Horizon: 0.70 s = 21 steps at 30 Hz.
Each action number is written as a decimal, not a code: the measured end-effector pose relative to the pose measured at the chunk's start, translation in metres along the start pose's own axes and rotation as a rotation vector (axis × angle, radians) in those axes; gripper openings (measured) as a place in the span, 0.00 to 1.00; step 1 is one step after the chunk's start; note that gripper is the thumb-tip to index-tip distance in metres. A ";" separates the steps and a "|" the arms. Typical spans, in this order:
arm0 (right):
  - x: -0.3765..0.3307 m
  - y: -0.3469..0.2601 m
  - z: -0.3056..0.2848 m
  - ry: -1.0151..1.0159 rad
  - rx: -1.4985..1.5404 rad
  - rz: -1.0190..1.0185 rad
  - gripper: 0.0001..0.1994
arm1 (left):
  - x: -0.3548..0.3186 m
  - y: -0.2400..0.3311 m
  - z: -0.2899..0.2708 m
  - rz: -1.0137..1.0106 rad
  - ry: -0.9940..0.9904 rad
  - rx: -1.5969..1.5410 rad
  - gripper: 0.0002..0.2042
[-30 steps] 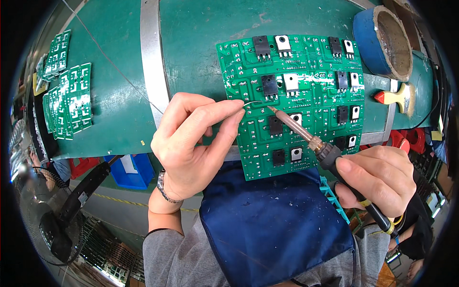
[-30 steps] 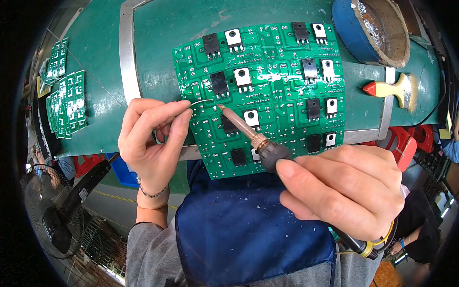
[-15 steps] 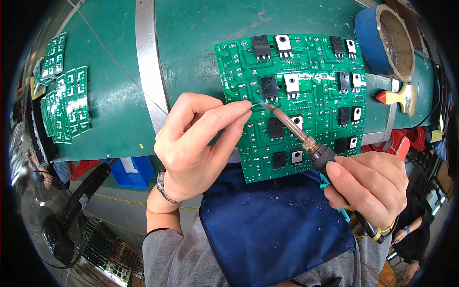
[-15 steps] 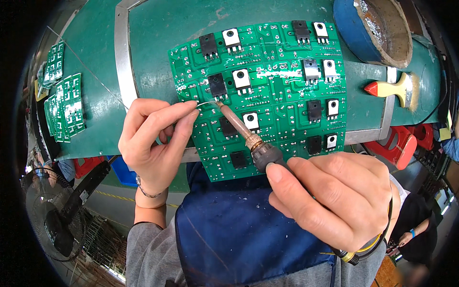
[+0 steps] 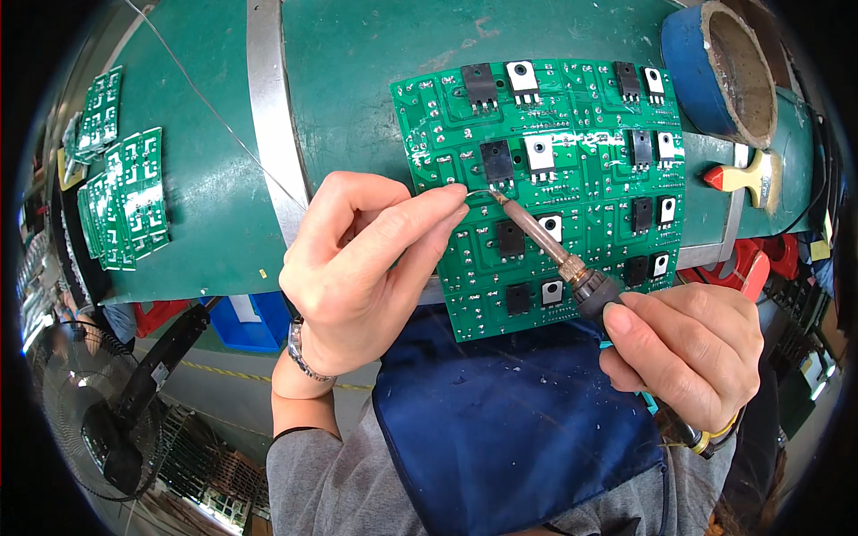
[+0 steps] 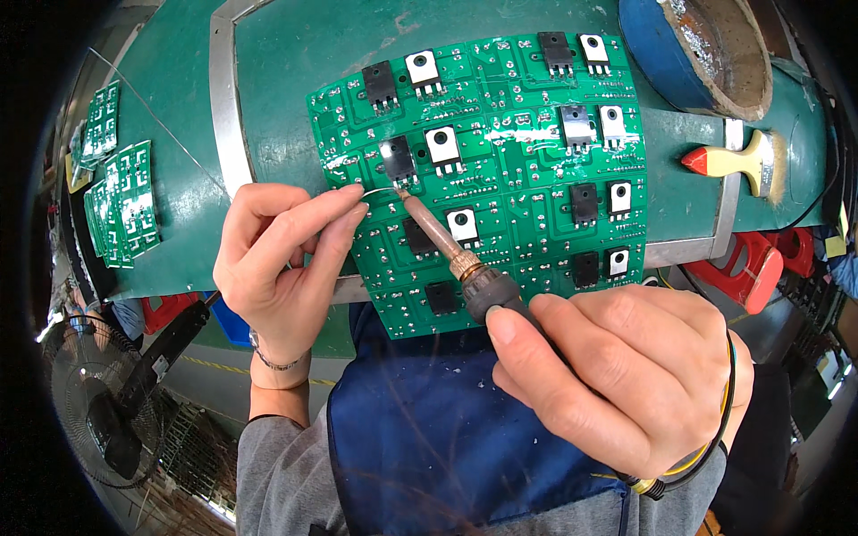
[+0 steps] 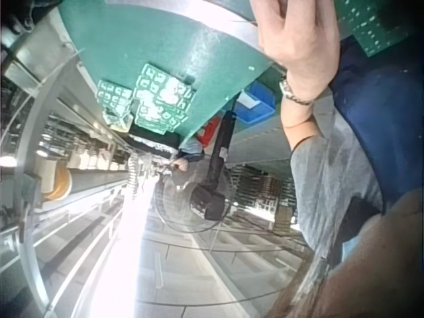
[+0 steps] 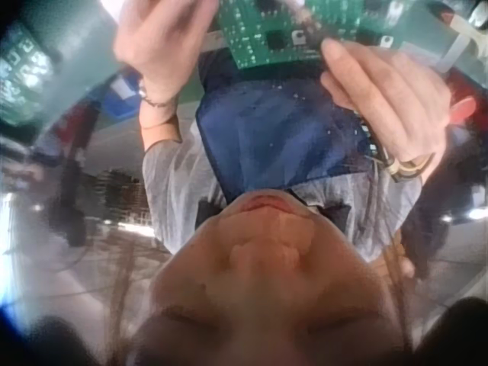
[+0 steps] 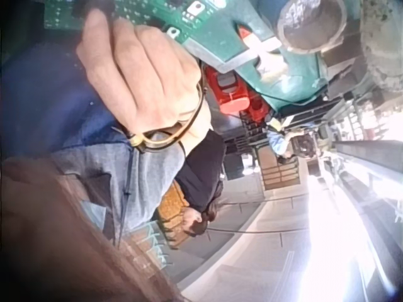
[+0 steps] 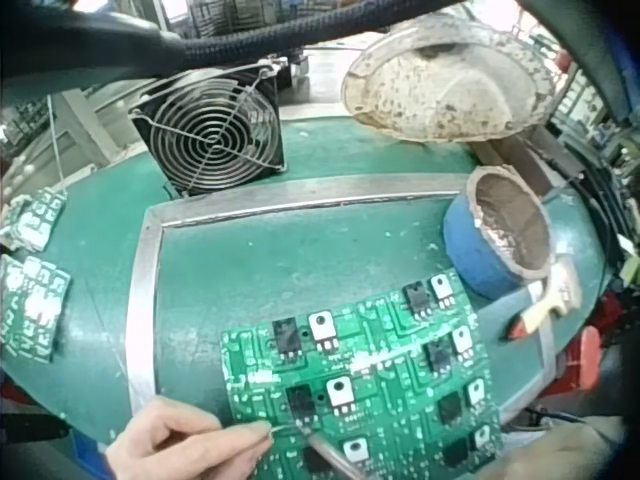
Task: The person solders electronic components onto a printed circuit board using a soldering iron and solder wire.
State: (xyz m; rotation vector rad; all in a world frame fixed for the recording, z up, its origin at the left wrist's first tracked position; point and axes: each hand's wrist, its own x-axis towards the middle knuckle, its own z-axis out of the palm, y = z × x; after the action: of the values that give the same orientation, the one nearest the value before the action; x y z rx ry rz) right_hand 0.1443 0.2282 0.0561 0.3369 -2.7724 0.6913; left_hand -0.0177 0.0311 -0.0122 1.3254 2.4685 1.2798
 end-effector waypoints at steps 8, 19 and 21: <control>0.000 -0.001 -0.002 0.002 -0.023 0.005 0.15 | 0.002 0.001 0.000 0.057 -0.047 -0.012 0.15; -0.002 0.002 0.000 0.024 0.016 -0.020 0.16 | -0.003 0.004 -0.011 -0.002 -0.010 0.042 0.15; -0.002 0.005 0.002 0.031 0.025 -0.024 0.16 | -0.002 0.008 -0.013 -0.031 -0.040 0.073 0.15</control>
State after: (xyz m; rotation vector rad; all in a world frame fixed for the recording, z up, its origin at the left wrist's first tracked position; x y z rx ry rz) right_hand 0.1447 0.2320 0.0519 0.3607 -2.7285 0.7195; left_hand -0.0164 0.0232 0.0012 1.3093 2.5206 1.1557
